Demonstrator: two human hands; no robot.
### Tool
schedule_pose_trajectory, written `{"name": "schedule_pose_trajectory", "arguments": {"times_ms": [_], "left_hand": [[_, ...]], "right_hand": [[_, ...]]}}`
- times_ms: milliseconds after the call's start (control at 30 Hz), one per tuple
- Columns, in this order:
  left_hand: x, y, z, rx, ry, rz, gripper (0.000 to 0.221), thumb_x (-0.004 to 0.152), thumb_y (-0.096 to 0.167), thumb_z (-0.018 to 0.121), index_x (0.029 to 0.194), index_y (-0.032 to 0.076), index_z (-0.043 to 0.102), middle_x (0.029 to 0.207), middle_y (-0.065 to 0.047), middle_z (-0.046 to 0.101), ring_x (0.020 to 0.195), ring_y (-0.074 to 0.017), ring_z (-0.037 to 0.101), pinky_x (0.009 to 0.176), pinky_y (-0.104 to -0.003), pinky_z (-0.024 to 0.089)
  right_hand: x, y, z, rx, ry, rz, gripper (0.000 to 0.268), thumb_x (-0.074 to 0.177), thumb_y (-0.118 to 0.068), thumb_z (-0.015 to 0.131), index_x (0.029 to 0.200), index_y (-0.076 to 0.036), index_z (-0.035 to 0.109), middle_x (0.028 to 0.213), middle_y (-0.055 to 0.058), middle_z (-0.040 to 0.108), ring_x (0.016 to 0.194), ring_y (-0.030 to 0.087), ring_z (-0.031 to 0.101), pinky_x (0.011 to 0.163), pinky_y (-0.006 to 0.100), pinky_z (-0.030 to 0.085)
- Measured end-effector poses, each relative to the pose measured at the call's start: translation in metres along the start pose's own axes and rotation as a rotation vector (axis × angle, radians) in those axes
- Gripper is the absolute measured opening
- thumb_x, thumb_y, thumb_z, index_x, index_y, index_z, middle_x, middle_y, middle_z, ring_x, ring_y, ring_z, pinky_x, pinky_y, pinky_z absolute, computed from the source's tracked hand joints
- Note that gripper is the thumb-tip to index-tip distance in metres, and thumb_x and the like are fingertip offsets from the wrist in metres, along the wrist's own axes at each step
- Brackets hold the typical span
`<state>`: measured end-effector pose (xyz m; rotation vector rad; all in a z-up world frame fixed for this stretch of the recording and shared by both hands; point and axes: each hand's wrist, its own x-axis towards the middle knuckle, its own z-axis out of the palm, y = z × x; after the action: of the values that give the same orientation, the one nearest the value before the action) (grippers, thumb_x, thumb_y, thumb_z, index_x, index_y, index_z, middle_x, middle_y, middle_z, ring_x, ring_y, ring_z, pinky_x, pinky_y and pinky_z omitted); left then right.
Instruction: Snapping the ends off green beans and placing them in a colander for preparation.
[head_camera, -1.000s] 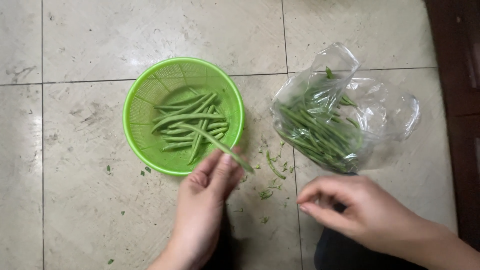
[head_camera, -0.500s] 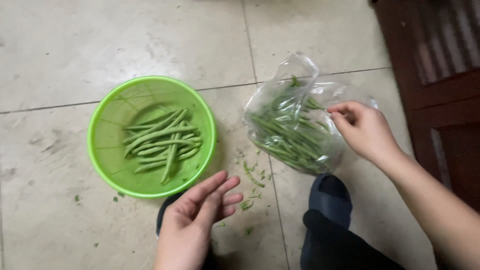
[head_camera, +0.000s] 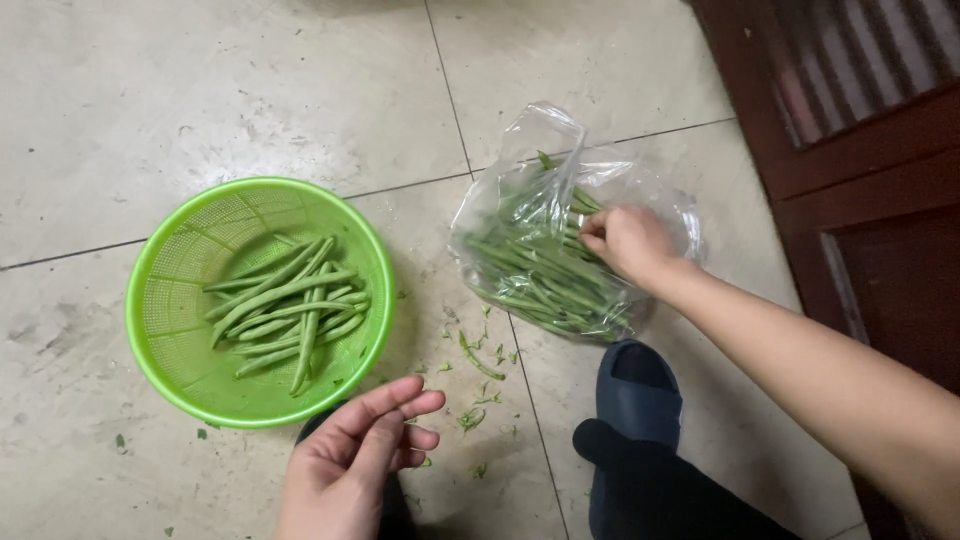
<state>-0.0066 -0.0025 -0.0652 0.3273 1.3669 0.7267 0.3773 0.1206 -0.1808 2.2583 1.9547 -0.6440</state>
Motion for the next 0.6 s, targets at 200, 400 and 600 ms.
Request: {"name": "schedule_pose_trajectory", "arguments": {"times_ms": [200,400,600], "left_hand": [[-0.005,0.006,0.004,-0.023,0.008,-0.014,0.035,0.099,-0.009,0.056,0.125,-0.019,0.076,0.111,-0.033,0.086,0.076,-0.0336,0.069,0.071,-0.041,0.056],[-0.008,0.008,0.006,0.020,0.018,-0.028,0.034,0.098,-0.010,0.056,0.123,-0.018,0.078,0.108,-0.031,0.087,0.076,-0.0323,0.070,0.073,-0.039,0.057],[-0.019,0.004,0.014,0.277,-0.031,0.213,0.028,0.090,-0.004,0.068,0.109,-0.004,0.089,0.096,-0.013,0.095,0.079,-0.0172,0.083,0.078,-0.028,0.069]], "right_hand": [[-0.024,-0.004,-0.026,0.257,0.129,0.050,0.020,0.091,-0.019,0.073,0.105,-0.006,0.080,0.102,0.007,0.080,0.070,0.019,0.068,0.071,0.034,0.058],[-0.098,-0.022,-0.105,0.339,0.237,0.241,0.022,0.095,-0.007,0.070,0.114,-0.010,0.079,0.079,0.008,0.073,0.059,0.017,0.058,0.049,0.029,0.042],[-0.170,-0.066,-0.175,0.316,0.470,-0.033,0.012,0.093,0.013,0.070,0.103,0.008,0.072,0.076,0.010,0.062,0.062,0.016,0.051,0.054,0.025,0.038]]}}
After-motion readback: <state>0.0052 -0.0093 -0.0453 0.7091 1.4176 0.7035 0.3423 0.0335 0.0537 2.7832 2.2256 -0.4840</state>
